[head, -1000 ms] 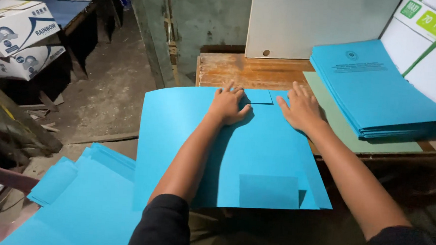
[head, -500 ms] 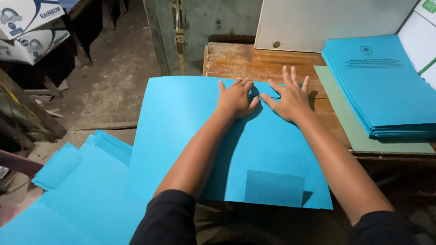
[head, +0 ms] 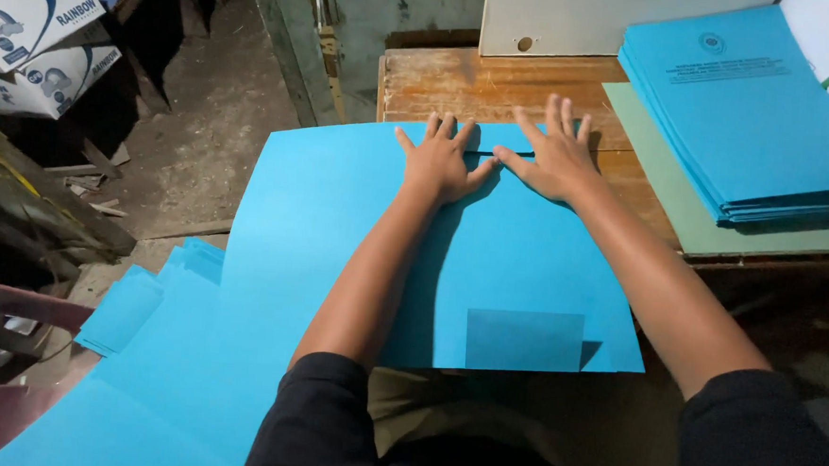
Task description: Folding blue paper sheets into folders and stacking them on a wooden table.
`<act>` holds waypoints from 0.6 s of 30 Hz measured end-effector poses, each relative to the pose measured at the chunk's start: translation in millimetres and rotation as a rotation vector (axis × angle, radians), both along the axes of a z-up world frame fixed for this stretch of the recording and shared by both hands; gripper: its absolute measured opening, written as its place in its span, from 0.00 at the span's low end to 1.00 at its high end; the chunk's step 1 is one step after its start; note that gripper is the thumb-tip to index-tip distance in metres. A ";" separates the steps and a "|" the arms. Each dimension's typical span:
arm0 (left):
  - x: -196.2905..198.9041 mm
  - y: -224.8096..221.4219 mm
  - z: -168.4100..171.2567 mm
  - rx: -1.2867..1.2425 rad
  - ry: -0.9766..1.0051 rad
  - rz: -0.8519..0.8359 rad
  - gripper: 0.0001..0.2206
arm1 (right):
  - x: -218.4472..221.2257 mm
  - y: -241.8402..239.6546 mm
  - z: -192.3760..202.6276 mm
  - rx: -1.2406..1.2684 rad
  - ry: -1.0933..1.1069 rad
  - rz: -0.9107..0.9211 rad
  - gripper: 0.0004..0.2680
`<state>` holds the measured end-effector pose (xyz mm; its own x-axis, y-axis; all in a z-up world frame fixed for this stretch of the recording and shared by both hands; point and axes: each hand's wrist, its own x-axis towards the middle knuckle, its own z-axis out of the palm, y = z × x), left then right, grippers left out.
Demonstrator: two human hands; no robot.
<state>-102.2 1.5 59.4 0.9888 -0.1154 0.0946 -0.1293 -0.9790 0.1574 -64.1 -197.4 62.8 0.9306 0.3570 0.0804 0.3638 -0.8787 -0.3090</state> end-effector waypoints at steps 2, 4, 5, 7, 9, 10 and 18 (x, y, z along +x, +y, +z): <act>15.8 2.8 -13.8 0.028 -0.064 -0.108 0.34 | -2.0 2.0 -0.9 0.016 -0.080 0.101 0.31; 31.4 5.1 -28.3 0.054 -0.134 -0.215 0.32 | 3.6 0.7 -7.6 0.030 -0.166 0.202 0.22; 39.2 6.4 -36.0 0.026 -0.120 -0.242 0.31 | 10.4 -1.2 -14.1 0.020 -0.144 0.197 0.21; 45.4 6.7 -43.9 -0.001 -0.104 -0.271 0.30 | 21.9 -4.2 -27.0 0.013 -0.120 0.189 0.21; 43.2 5.5 -43.9 0.004 -0.104 -0.194 0.30 | 32.4 -5.6 -39.6 -0.027 -0.217 0.126 0.23; 34.2 5.0 -36.3 0.006 -0.100 -0.198 0.30 | 34.8 -6.4 -41.7 -0.025 -0.213 0.122 0.23; 14.2 6.2 -18.5 -0.019 -0.281 -0.234 0.37 | 19.1 -4.0 -24.1 -0.039 -0.248 0.070 0.28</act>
